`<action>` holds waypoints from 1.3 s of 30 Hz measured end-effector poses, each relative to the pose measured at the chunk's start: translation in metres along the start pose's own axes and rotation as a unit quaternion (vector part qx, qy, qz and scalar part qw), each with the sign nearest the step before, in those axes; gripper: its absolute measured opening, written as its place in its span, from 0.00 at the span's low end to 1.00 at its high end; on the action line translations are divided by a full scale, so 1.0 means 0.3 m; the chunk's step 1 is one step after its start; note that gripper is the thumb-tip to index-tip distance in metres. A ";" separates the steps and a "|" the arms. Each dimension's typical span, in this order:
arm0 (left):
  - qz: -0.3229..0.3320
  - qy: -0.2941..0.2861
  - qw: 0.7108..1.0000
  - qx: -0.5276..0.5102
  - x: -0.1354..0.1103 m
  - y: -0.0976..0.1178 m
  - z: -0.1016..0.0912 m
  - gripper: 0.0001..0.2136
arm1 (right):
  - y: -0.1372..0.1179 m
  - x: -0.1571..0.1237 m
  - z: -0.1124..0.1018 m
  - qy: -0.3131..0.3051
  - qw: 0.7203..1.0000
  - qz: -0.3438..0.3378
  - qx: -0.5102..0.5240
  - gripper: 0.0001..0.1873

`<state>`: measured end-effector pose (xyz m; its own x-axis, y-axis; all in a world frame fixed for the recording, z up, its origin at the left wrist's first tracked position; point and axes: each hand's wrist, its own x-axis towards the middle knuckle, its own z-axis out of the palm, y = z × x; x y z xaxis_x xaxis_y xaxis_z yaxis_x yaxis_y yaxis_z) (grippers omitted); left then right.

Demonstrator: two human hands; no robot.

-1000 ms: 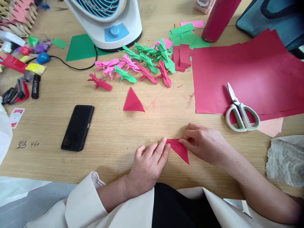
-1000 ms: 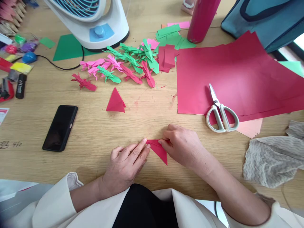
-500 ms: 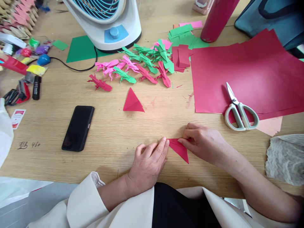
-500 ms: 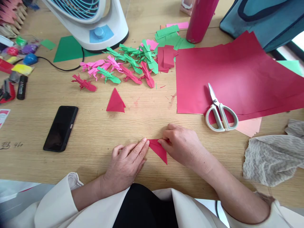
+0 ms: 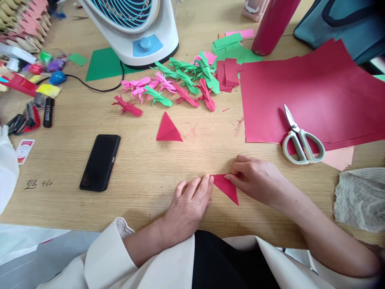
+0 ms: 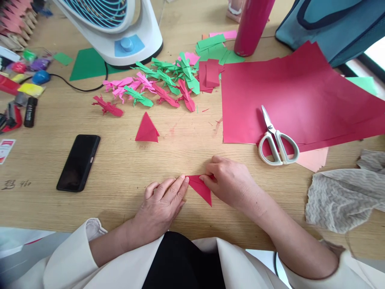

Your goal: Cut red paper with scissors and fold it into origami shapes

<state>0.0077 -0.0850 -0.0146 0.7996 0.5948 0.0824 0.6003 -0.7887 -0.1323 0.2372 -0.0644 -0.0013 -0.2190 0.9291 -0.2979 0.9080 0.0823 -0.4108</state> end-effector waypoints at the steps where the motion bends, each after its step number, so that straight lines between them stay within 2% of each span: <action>1: -0.001 0.003 1.000 -0.001 0.000 0.001 0.001 0.18 | -0.001 0.000 -0.001 0.000 1.000 0.001 0.000 0.17; 5: -0.004 0.013 1.000 -0.002 0.004 0.002 -0.001 0.18 | -0.002 -0.001 -0.002 0.008 1.000 -0.004 -0.003 0.18; 25: -0.015 -0.029 0.999 -0.006 0.020 0.016 -0.013 0.20 | 0.005 -0.002 -0.013 0.035 0.999 -0.025 -0.011 0.14; 32: 0.025 -0.075 0.997 0.024 0.059 0.027 -0.037 0.33 | 0.010 -0.001 -0.014 0.040 0.999 -0.034 -0.011 0.14; 39: 0.074 -0.094 0.992 0.035 0.105 0.023 -0.050 0.35 | 0.018 -0.002 -0.019 0.046 0.999 -0.020 -0.019 0.13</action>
<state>0.0372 -0.0739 0.0020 0.8581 0.4974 -0.1275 0.4692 -0.8605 -0.1985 0.2444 -0.0624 0.0014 -0.2237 0.9536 -0.2016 0.9121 0.1319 -0.3882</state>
